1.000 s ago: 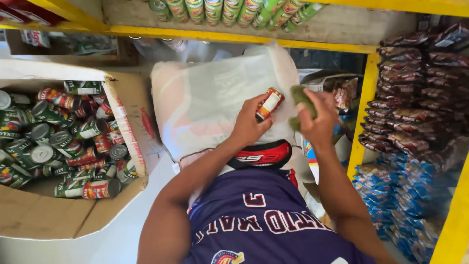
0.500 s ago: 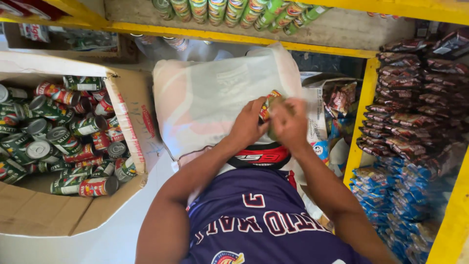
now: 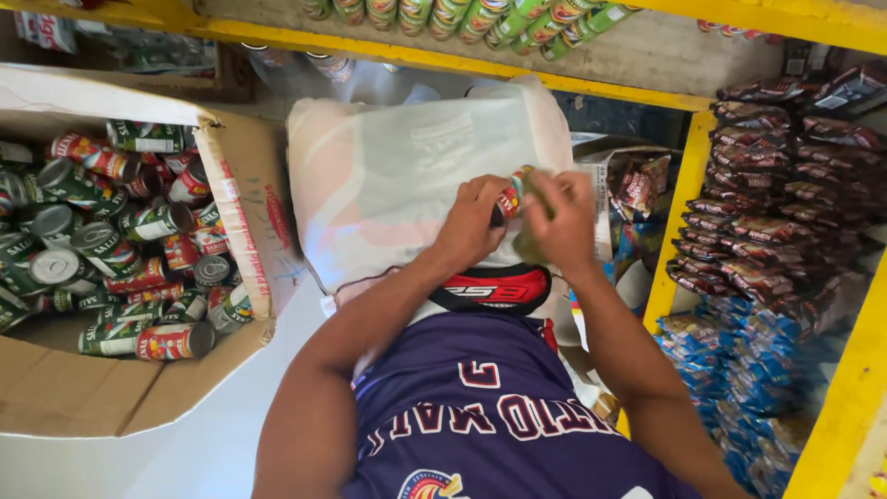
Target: The person cleans individual canned goods by holding each can with one hand and wiping its surface with a cloth held in the other hand, rotating the can as needed to clean all sides.
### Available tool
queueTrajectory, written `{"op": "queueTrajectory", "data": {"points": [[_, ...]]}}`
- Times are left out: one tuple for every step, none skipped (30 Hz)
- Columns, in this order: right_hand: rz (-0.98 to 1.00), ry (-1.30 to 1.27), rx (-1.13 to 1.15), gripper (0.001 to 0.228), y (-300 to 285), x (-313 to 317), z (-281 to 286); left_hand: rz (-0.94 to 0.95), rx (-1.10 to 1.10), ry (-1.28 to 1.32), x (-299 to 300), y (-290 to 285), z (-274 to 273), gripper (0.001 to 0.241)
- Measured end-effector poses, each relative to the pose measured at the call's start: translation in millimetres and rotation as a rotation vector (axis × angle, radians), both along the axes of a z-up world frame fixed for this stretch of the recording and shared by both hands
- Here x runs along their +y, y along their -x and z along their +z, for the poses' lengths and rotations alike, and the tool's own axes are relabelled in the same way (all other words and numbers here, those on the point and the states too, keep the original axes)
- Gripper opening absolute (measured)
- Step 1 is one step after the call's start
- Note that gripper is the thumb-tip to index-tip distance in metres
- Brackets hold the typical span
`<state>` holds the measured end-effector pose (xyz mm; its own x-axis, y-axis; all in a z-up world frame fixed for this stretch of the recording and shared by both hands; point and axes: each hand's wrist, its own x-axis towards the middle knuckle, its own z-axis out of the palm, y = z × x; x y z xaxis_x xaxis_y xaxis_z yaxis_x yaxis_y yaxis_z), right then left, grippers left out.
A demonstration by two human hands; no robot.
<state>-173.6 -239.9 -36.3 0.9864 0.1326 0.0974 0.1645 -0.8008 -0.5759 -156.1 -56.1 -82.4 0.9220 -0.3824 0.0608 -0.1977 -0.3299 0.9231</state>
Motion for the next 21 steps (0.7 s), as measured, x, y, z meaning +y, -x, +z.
{"op": "queueTrajectory", "data": {"points": [[-0.089, -0.024, 0.012, 0.04, -6, -5, -4, 0.012, -0.026, -0.006, 1, -3, 1, 0.069], [-0.177, -0.049, 0.024, 0.042, -12, -10, -8, 0.023, -0.053, -0.012, 1, -7, 3, 0.068], [-0.177, -0.049, 0.021, 0.042, -11, -8, -7, 0.024, -0.056, -0.012, 1, -7, 2, 0.068], [-0.165, -0.028, 0.02, 0.042, -11, -6, -6, 0.053, 0.086, 0.029, 1, -8, 1, 0.07], [-0.155, -0.003, 0.021, 0.043, -8, -6, -5, 0.08, 0.232, 0.073, -1, -7, -1, 0.073], [-0.157, -0.001, 0.022, 0.043, -11, -5, -3, 0.078, 0.232, 0.075, -3, -8, -7, 0.073], [-0.136, -0.024, -0.017, 0.04, -11, -4, -2, 0.106, 0.25, 0.107, -5, -5, -14, 0.077], [-0.115, -0.048, -0.056, 0.038, -11, -2, 0, 0.134, 0.267, 0.138, -6, -1, -20, 0.082], [-0.109, -0.05, -0.057, 0.038, -9, -3, -1, 0.14, 0.265, 0.137, -4, -2, -17, 0.082], [-0.138, -0.056, -0.023, 0.036, -7, -3, -2, 0.121, 0.43, 0.121, -3, -4, -13, 0.078], [-0.171, -0.062, 0.011, 0.034, -6, -4, -3, 0.095, 0.592, 0.104, -1, -7, -9, 0.074], [-0.167, -0.063, 0.009, 0.034, -2, 2, 2, 0.098, 0.59, 0.103, 0, -6, -8, 0.074], [-0.136, -0.003, -0.02, 0.033, 2, 6, 8, 0.075, 0.433, 0.091, -1, -4, -7, 0.072], [-0.104, 0.056, -0.049, 0.032, 7, 11, 13, 0.049, 0.276, 0.079, -2, -2, -7, 0.07], [-0.109, 0.059, -0.042, 0.032, 10, 18, 22, 0.044, 0.283, 0.081, -1, -1, 0, 0.07], [-0.059, 0.029, -0.023, 0.031, 12, 25, 31, -0.017, 0.176, -0.014, 0, 0, 7, 0.068], [-0.011, 0.0, -0.012, 0.029, 12, 31, 40, -0.08, 0.059, -0.108, 0, -3, 14, 0.066], [-0.017, 0.003, -0.013, 0.029, 7, 21, 29, -0.085, 0.058, -0.105, -1, -3, 14, 0.066], [-0.09, 0.095, -0.014, 0.03, 0, 10, 17, -0.08, 0.061, -0.116, -2, -4, 15, 0.066], [-0.164, 0.186, -0.015, 0.031, -6, 1, 6, -0.075, 0.065, -0.127, -2, -5, 16, 0.065], [-0.158, 0.185, -0.02, 0.031, -10, 1, 10, -0.068, 0.061, -0.128, -2, -4, 14, 0.065]]}}
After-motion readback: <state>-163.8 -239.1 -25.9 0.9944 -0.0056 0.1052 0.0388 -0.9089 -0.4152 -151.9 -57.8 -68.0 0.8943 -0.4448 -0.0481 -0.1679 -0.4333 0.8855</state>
